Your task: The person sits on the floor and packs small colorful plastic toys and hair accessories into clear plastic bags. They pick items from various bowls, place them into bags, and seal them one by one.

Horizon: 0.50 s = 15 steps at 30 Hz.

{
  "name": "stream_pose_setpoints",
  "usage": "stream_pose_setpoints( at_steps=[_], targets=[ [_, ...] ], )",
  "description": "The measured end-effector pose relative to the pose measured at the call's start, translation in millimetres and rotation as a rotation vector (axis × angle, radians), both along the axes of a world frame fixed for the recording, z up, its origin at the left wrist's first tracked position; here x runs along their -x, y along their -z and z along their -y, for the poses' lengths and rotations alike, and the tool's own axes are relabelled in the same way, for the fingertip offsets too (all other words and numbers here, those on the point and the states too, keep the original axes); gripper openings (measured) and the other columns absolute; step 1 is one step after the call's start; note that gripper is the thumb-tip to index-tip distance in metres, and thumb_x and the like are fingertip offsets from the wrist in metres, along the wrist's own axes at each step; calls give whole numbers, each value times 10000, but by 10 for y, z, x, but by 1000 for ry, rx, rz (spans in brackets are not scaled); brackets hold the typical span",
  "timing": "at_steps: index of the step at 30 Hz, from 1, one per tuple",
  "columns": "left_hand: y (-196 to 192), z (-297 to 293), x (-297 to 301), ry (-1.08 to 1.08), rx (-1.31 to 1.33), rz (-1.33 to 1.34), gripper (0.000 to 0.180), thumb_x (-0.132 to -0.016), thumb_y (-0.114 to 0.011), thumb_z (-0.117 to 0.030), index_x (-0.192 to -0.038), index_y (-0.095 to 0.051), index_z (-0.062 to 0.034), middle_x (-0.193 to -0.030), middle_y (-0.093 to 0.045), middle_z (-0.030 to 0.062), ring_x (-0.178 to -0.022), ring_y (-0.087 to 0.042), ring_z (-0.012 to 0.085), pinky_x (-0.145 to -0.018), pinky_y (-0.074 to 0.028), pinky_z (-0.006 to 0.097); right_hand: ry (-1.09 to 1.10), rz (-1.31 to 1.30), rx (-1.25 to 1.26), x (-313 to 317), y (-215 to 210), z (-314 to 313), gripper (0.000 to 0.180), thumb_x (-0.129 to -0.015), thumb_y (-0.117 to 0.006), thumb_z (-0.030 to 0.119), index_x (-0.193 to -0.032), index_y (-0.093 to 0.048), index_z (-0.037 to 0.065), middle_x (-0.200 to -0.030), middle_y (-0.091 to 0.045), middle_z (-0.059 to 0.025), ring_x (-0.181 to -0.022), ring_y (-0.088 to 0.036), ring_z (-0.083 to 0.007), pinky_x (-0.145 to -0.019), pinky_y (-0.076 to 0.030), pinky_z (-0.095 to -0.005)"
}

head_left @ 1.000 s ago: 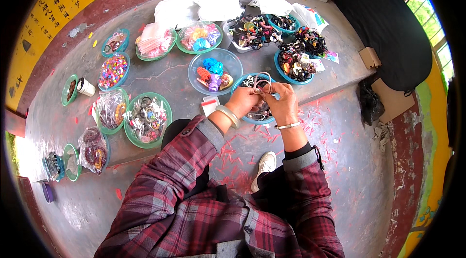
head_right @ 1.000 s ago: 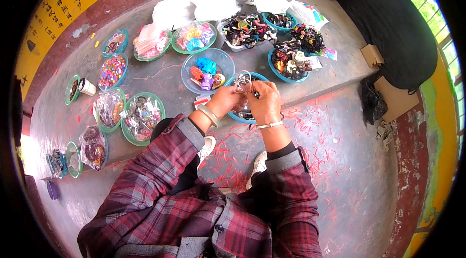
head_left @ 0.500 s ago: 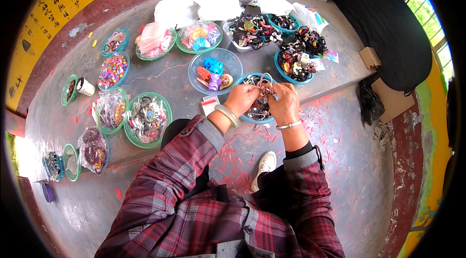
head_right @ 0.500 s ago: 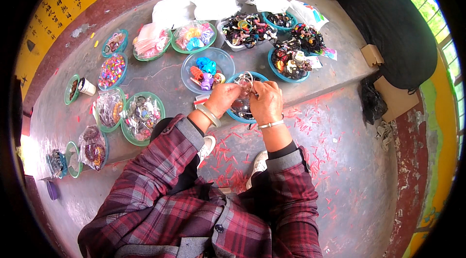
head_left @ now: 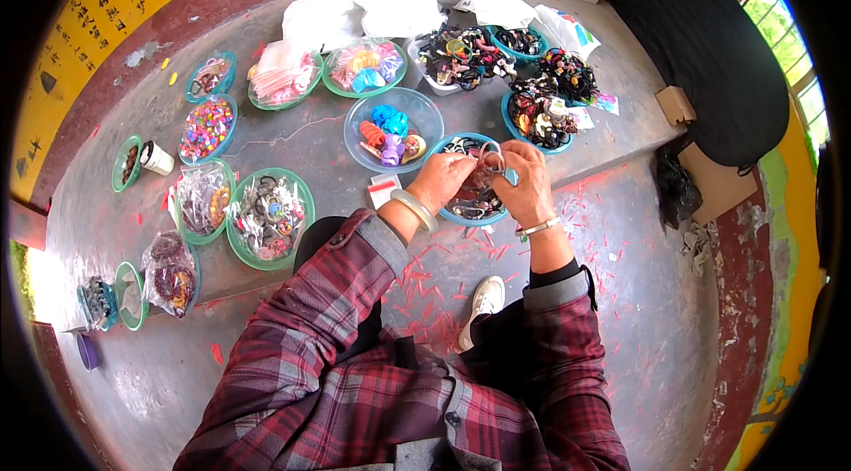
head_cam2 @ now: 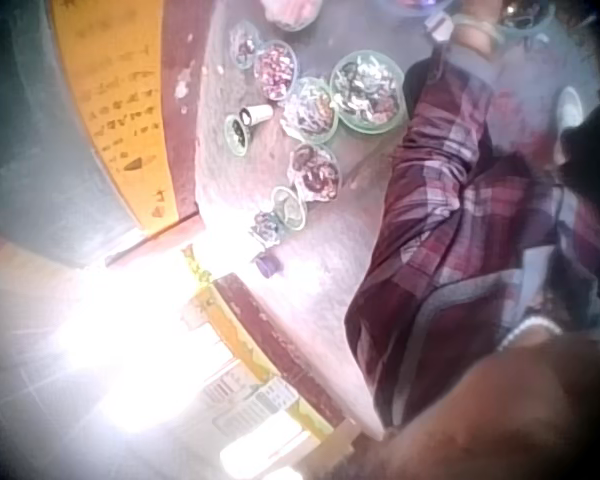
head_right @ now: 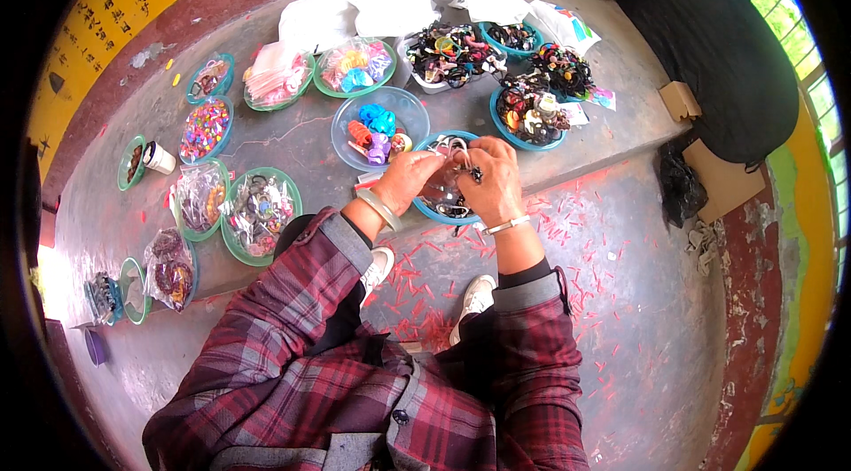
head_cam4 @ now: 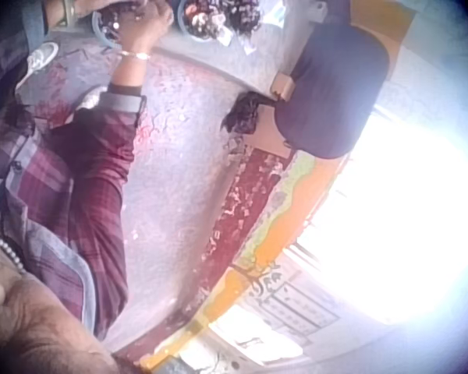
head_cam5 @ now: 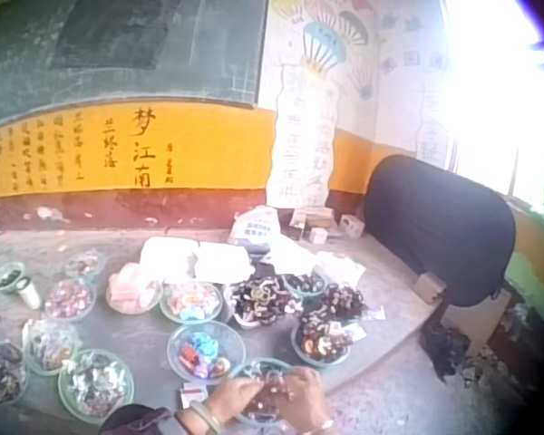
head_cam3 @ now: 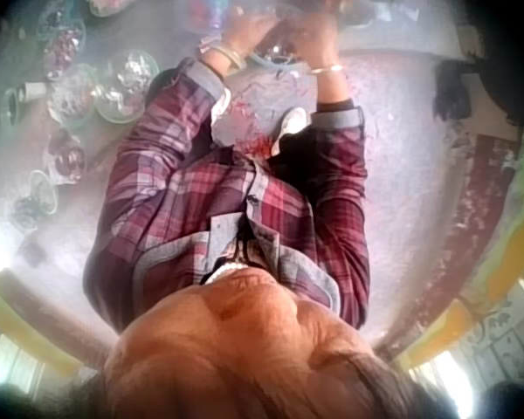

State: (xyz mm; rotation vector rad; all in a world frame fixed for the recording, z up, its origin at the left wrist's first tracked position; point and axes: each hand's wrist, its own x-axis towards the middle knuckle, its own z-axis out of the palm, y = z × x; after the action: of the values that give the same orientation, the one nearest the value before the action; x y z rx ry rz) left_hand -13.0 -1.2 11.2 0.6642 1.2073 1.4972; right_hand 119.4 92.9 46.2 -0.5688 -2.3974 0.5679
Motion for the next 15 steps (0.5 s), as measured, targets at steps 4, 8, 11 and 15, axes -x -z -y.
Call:
stream_pose_setpoints(
  at_steps=[4,8,11,15],
  targets=[
    [-69,22,-11,0,8,66,276,-878,-434,-223,-1002,-564,-14,-907,-599,56,-771,-600,123,-585,-515,267,17,68,61,-47,-10,-65,224,-585,-573,46,-789,-652,91,-1256,-399,-199,-1201,-290,-421,-979,-296,-427],
    [-64,23,-1,51,30,30,281,-879,-430,-227,-1012,-557,-15,-929,-594,54,-815,-592,125,-593,-519,270,-12,138,81,-70,37,-102,269,-582,-577,30,-818,-668,121,-1275,-384,-195,-1221,-268,-415,-993,-286,-420],
    [-56,28,2,91,36,39,281,-880,-428,-230,-1012,-556,-18,-924,-594,53,-822,-589,123,-598,-522,274,-23,176,45,-58,38,-75,297,-573,-582,15,-832,-674,130,-1281,-378,-193,-1227,-264,-410,-993,-294,-408],
    [-36,28,-14,126,20,68,280,-881,-423,-235,-1009,-557,-24,-923,-593,48,-827,-584,118,-606,-525,279,-60,219,-26,-47,61,-52,319,-562,-586,1,-839,-676,132,-1288,-372,-191,-1227,-268,-405,-990,-302,-403]
  ],
)
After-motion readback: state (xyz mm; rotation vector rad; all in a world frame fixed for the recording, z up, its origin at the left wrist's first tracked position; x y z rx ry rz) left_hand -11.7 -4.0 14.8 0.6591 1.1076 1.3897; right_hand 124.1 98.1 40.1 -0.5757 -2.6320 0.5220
